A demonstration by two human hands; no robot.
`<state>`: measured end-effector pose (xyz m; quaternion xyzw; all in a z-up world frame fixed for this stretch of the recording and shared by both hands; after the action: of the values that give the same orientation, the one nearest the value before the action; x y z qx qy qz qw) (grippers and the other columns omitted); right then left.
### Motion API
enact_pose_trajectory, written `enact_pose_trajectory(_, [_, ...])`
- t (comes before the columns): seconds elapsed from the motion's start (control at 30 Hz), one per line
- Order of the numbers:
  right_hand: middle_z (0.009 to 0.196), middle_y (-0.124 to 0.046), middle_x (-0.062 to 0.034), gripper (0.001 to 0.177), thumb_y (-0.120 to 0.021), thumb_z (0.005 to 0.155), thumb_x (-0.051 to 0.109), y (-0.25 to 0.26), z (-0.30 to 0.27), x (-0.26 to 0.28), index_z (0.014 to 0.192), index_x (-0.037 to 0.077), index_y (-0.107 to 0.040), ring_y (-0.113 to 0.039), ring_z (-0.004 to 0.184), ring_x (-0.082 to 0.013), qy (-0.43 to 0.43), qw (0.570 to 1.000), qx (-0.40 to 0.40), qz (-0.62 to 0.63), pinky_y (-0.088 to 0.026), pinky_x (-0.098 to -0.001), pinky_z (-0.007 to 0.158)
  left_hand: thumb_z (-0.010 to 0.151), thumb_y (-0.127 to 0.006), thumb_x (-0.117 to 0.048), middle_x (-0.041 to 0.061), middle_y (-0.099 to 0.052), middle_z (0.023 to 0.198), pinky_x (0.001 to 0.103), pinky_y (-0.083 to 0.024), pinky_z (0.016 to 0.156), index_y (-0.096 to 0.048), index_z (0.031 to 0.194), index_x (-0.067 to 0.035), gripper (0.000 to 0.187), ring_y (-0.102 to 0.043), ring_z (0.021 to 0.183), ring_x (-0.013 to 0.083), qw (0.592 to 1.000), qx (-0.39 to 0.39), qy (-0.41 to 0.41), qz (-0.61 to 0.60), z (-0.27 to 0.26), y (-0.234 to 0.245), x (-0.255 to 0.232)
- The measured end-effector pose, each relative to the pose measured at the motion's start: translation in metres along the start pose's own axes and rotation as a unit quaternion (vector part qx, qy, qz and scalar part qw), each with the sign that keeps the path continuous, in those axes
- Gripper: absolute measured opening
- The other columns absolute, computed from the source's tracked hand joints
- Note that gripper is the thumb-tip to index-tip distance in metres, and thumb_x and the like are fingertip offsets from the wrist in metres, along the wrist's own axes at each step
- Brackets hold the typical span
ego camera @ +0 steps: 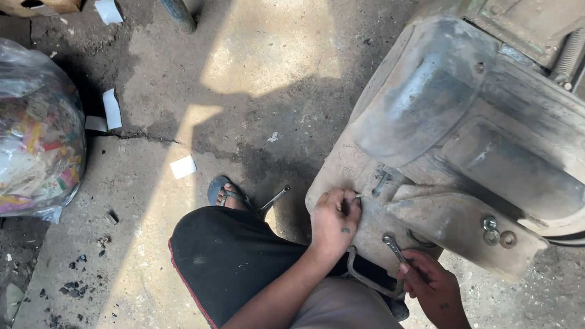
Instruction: The person sits on the ground and uses a wrench to tighten bolts on the motor of an air compressor. They adjust the motor's position and continue securing the bolts with the wrench.
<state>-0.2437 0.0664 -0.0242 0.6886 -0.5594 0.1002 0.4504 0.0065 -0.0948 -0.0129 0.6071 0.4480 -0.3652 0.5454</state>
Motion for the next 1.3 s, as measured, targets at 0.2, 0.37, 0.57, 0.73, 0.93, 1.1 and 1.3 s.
enact_pose_trajectory(0.2, [0.066,-0.079,-0.0186,0.028,-0.074,0.086,0.007,0.004,0.007,-0.008,0.113,0.001,-0.08,-0.059,0.049,-0.0235,-0.032,0.999,-0.03,0.021,-0.052,-0.0351,0.048,0.08,-0.063,-0.009,0.008,-0.06,0.101,0.039,-0.053,0.082,-0.074,0.107,-0.004,0.029,-0.057,0.091,0.0294,0.981,0.007,-0.175,0.078,-0.001,-0.007,-0.026])
enact_pose_trajectory(0.37, [0.063,-0.078,-0.0205,0.029,-0.075,0.085,0.007,0.005,0.007,-0.007,0.112,-0.001,-0.08,-0.059,0.048,-0.0243,-0.034,0.999,-0.022,0.028,-0.051,-0.0354,0.046,0.088,-0.07,-0.016,0.006,-0.062,0.083,0.035,-0.049,0.067,-0.054,0.084,-0.01,0.018,-0.06,0.074,0.0221,0.998,0.027,-0.015,-0.055,0.016,-0.006,-0.001])
enact_pose_trajectory(0.57, [0.063,-0.078,-0.0264,0.028,-0.073,0.085,0.005,0.005,0.007,0.002,0.11,-0.006,-0.078,-0.058,0.045,-0.028,-0.061,0.996,-0.02,0.061,-0.045,-0.037,0.045,0.087,-0.081,-0.032,0.001,-0.061,0.082,0.033,-0.05,0.062,-0.061,0.085,-0.012,0.028,-0.057,0.064,0.0159,0.999,0.016,0.043,-0.005,0.012,-0.007,0.026])
enact_pose_trajectory(0.73, [0.06,-0.076,-0.0232,0.024,-0.072,0.086,0.007,0.005,0.017,-0.011,0.107,-0.001,-0.076,-0.059,0.039,-0.0266,0.015,0.997,0.006,0.082,-0.044,-0.0343,0.038,0.09,-0.073,-0.025,-0.002,-0.06,0.079,0.029,-0.045,0.057,-0.06,0.077,-0.012,0.022,-0.053,0.064,0.0134,0.999,0.03,0.009,-0.034,0.011,0.001,0.001])
enact_pose_trajectory(0.93, [0.063,-0.075,-0.025,0.027,-0.069,0.089,0.004,0.005,0.014,-0.007,0.113,-0.006,-0.071,-0.059,0.041,-0.0266,0.017,0.994,0.003,0.104,-0.043,-0.0336,0.039,0.084,-0.069,0.005,-0.003,-0.052,0.074,0.024,-0.039,0.061,-0.047,0.071,-0.015,0.033,-0.047,0.066,0.01,0.987,0.017,-0.09,-0.131,0.019,0.008,-0.027])
enact_pose_trajectory(1.1, [0.065,-0.073,-0.0232,0.025,-0.067,0.092,0.005,0.002,0.011,-0.006,0.115,-0.006,-0.069,-0.06,0.044,-0.0246,0.037,0.994,0.006,0.099,-0.042,-0.0322,0.04,0.082,-0.067,0.0,-0.004,-0.046,0.075,0.019,-0.036,0.058,-0.043,0.075,-0.019,0.031,-0.04,0.066,0.0097,0.977,0.094,-0.08,-0.175,0.042,-0.019,-0.009])
enact_pose_trajectory(1.3, [0.066,-0.069,-0.0246,0.026,-0.069,0.092,0.004,0.004,0.012,-0.015,0.116,-0.004,-0.066,-0.057,0.041,-0.0257,0.061,0.985,-0.04,0.159,-0.037,-0.0297,0.037,0.096,-0.062,-0.025,-0.007,-0.047,0.08,0.027,-0.039,0.08,-0.047,0.072,-0.018,0.029,-0.048,0.08,0.0092,0.981,-0.05,0.036,-0.184,0.094,0.02,0.092])
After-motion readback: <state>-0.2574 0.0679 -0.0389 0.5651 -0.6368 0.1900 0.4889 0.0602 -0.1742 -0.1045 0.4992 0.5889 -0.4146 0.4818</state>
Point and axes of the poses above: each hand's wrist, its own z-axis towards the middle knuckle, its own y-axis out of the back of the hand, x = y × z, the point moved 10 cm from there along z, towards the middle knuckle
